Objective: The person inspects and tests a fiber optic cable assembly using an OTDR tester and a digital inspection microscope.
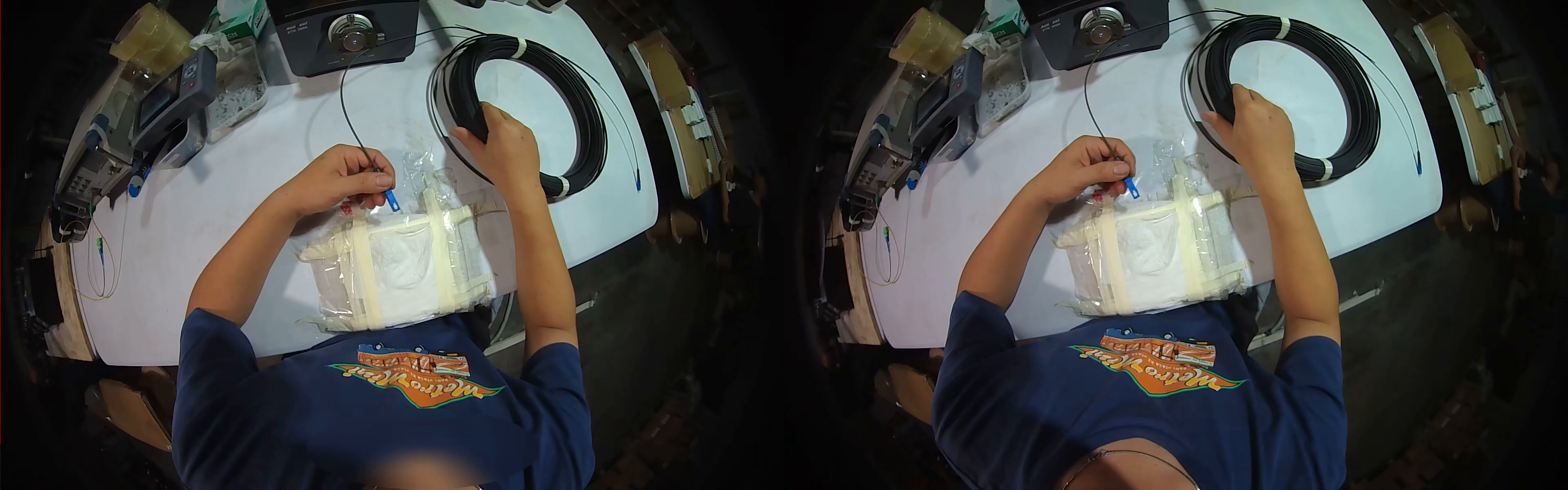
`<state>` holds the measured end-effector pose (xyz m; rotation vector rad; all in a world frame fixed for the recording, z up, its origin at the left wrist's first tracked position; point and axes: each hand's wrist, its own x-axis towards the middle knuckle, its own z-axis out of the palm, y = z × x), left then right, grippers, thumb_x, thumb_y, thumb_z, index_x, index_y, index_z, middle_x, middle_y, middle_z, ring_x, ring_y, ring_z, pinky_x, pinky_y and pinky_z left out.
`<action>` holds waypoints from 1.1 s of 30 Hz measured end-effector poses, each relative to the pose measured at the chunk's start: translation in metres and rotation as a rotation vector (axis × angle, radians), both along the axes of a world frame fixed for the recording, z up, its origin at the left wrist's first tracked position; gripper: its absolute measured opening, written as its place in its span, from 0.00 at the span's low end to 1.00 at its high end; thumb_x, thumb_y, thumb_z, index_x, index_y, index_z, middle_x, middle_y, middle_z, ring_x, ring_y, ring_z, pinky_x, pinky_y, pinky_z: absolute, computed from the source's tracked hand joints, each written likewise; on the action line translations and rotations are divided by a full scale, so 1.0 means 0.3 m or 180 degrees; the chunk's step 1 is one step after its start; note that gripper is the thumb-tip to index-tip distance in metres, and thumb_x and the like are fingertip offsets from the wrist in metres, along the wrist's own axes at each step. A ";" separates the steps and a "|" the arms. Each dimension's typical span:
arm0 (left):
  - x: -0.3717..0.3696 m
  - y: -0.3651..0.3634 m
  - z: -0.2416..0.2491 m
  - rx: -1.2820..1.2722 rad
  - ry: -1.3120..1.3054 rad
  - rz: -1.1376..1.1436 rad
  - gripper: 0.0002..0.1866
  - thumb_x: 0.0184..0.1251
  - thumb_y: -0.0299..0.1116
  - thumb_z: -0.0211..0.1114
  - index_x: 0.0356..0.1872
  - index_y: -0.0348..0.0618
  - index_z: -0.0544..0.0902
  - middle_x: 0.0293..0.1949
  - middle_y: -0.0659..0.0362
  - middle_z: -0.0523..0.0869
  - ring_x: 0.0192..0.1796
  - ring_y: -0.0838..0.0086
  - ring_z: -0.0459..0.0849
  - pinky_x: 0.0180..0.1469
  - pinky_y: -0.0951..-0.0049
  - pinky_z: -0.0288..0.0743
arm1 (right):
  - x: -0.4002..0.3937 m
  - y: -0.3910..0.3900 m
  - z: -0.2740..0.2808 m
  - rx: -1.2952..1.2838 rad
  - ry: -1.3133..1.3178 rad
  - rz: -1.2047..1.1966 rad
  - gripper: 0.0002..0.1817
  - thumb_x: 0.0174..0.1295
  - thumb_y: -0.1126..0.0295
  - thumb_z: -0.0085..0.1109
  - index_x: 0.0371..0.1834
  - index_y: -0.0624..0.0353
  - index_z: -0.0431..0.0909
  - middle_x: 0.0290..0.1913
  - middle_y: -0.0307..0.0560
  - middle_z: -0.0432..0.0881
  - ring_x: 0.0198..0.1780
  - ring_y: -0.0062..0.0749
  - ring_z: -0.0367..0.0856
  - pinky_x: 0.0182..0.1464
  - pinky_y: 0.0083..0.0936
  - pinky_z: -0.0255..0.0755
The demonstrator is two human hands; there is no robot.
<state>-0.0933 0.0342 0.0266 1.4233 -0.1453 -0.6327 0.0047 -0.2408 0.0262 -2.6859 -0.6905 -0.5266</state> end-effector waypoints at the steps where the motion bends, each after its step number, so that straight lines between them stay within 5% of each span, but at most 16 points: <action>1: -0.002 -0.002 -0.003 0.0002 0.0003 0.0030 0.12 0.75 0.39 0.68 0.40 0.40 0.84 0.31 0.63 0.86 0.30 0.85 0.80 0.32 0.83 0.72 | 0.001 0.018 0.000 0.0037 0.0006 0.0059 0.24 0.59 0.55 0.76 0.43 0.67 0.83 0.38 0.57 0.88 0.39 0.54 0.88 0.41 0.42 0.80; 5: -0.006 -0.005 -0.032 0.0047 0.0187 0.0189 0.12 0.76 0.42 0.68 0.43 0.43 0.83 0.30 0.66 0.85 0.29 0.87 0.79 0.29 0.84 0.70 | -0.003 0.078 0.013 0.0881 -0.0996 0.0650 0.21 0.57 0.62 0.78 0.50 0.63 0.85 0.42 0.54 0.88 0.41 0.46 0.87 0.41 0.36 0.81; 7: -0.012 -0.011 -0.055 0.0080 0.0179 0.0254 0.12 0.76 0.43 0.70 0.43 0.45 0.84 0.29 0.68 0.85 0.29 0.89 0.78 0.28 0.84 0.69 | -0.078 0.106 0.040 0.1119 -0.0674 0.0769 0.17 0.60 0.65 0.77 0.48 0.63 0.86 0.38 0.49 0.89 0.36 0.36 0.87 0.38 0.28 0.79; 9: -0.008 -0.022 -0.067 -0.0019 -0.0161 0.0410 0.13 0.75 0.43 0.70 0.43 0.44 0.82 0.29 0.68 0.84 0.28 0.89 0.77 0.26 0.85 0.67 | -0.147 0.127 0.068 0.1687 0.2049 0.1336 0.13 0.65 0.69 0.73 0.47 0.65 0.86 0.35 0.43 0.88 0.33 0.23 0.82 0.39 0.22 0.76; 10: -0.014 -0.026 -0.049 0.0139 -0.0244 0.0511 0.14 0.74 0.42 0.72 0.45 0.44 0.81 0.32 0.68 0.83 0.29 0.88 0.77 0.26 0.86 0.67 | -0.159 0.139 0.052 0.1881 0.2762 0.1477 0.11 0.69 0.68 0.70 0.45 0.67 0.86 0.33 0.37 0.87 0.35 0.17 0.81 0.39 0.18 0.74; 14: -0.017 -0.028 -0.086 -0.0046 -0.0611 0.0686 0.16 0.71 0.39 0.75 0.50 0.42 0.80 0.35 0.67 0.82 0.35 0.87 0.78 0.32 0.84 0.72 | -0.173 0.145 0.021 0.2544 0.3212 0.1601 0.13 0.70 0.65 0.70 0.44 0.66 0.87 0.29 0.36 0.85 0.32 0.14 0.79 0.36 0.16 0.73; 18: -0.028 -0.062 -0.056 -0.0117 -0.1056 0.0813 0.24 0.70 0.31 0.74 0.63 0.39 0.75 0.39 0.67 0.81 0.39 0.86 0.78 0.41 0.84 0.73 | -0.166 0.126 0.032 0.2490 0.2992 0.1746 0.13 0.70 0.63 0.69 0.44 0.65 0.86 0.31 0.36 0.86 0.32 0.13 0.78 0.34 0.15 0.70; 22: -0.031 -0.077 -0.013 -0.0044 -0.1214 0.0681 0.29 0.70 0.31 0.74 0.68 0.37 0.73 0.36 0.66 0.81 0.39 0.84 0.79 0.44 0.82 0.76 | -0.172 0.069 0.059 0.2132 0.3884 0.1566 0.13 0.71 0.61 0.69 0.43 0.63 0.86 0.33 0.35 0.86 0.32 0.12 0.77 0.31 0.14 0.67; 26: -0.029 -0.106 -0.001 -0.0640 -0.0890 0.0721 0.26 0.68 0.30 0.75 0.66 0.39 0.78 0.35 0.67 0.81 0.39 0.85 0.79 0.45 0.82 0.76 | -0.218 0.066 0.048 0.2232 0.3932 0.1889 0.13 0.69 0.63 0.71 0.43 0.64 0.87 0.31 0.35 0.86 0.33 0.12 0.78 0.33 0.16 0.69; 28: -0.036 -0.117 0.020 -0.0015 -0.1245 0.0413 0.21 0.66 0.29 0.76 0.59 0.39 0.85 0.32 0.68 0.81 0.37 0.86 0.79 0.43 0.82 0.74 | -0.233 0.059 0.001 0.2154 0.3797 0.1904 0.13 0.64 0.65 0.75 0.41 0.66 0.88 0.31 0.36 0.86 0.35 0.14 0.81 0.38 0.17 0.74; 33: -0.064 -0.145 0.067 0.0121 -0.1419 0.0005 0.17 0.62 0.30 0.79 0.51 0.38 0.90 0.27 0.70 0.79 0.33 0.86 0.77 0.40 0.80 0.73 | -0.298 0.025 0.003 0.2077 0.3690 0.2022 0.12 0.59 0.66 0.78 0.35 0.65 0.89 0.32 0.37 0.88 0.35 0.15 0.82 0.39 0.17 0.75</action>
